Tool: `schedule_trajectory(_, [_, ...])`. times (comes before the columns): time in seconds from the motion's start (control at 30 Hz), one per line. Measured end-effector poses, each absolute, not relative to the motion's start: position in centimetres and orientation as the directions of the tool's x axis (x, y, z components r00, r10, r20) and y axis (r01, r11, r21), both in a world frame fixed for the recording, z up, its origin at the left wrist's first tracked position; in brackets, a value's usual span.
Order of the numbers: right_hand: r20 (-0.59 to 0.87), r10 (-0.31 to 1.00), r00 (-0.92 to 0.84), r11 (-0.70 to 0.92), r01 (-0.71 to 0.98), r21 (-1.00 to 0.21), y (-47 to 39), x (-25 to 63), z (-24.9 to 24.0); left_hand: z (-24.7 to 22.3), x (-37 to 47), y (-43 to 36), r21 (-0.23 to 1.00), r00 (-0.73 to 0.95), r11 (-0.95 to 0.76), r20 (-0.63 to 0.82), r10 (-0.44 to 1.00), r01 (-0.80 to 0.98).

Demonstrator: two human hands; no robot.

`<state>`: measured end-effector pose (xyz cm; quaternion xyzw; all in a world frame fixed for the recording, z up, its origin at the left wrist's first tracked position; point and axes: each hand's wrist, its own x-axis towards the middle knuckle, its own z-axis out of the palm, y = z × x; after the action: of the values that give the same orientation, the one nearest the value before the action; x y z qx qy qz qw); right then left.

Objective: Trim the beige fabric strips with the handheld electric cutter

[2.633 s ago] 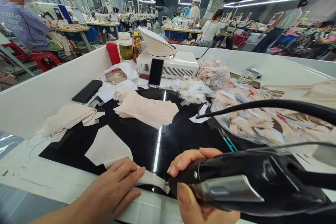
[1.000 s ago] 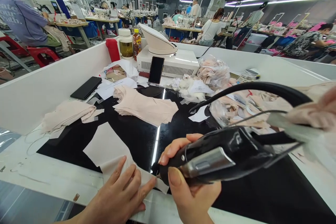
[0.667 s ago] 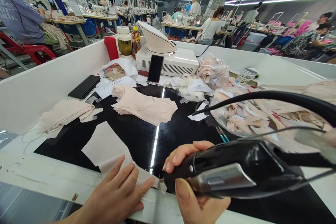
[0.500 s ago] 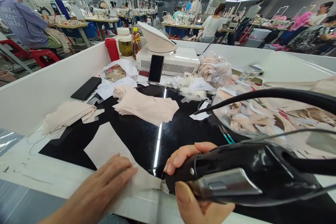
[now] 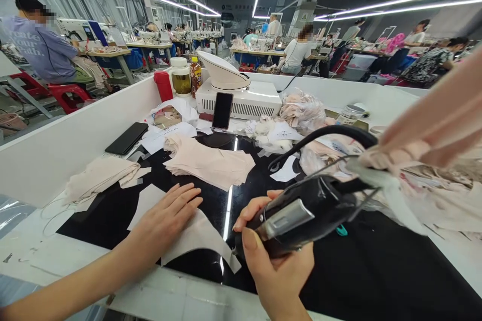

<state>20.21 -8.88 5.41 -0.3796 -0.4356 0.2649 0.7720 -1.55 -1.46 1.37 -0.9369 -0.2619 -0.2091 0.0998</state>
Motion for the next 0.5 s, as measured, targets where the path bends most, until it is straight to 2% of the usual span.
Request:
schedule_trajectory(0.07, [0.478, 0.739, 0.474, 0.577, -0.079, -0.813, -8.8, 20.3, 5.3, 2.0, -0.5, -2.1, 0.004, 0.769, -0.867, 0.459, 0.445, 0.499])
schedule_trajectory(0.17, [0.502, 0.732, 0.461, 0.596, -0.076, -0.799, -9.1, 20.2, 5.2, 2.2, 1.0, -3.7, 0.273, 0.746, -0.861, 0.430, 0.508, 0.429])
schedule_trajectory(0.23, [0.507, 0.728, 0.462, 0.602, -0.077, -0.795, -9.4, 20.1, 5.2, 1.7, 1.8, -4.7, 0.398, 0.741, -0.822, 0.383, 0.552, 0.406])
schedule_trajectory(0.3, [0.505, 0.727, 0.464, 0.603, -0.082, -0.793, -9.5, 20.1, 5.2, 0.9, 2.2, -5.2, 0.432, 0.746, -0.799, 0.339, 0.573, 0.418])
schedule_trajectory(0.5, [0.492, 0.728, 0.479, 0.605, -0.110, -0.788, -9.7, 19.8, 5.7, -0.7, 1.4, -5.3, 0.390, 0.770, -0.825, 0.338, 0.542, 0.410])
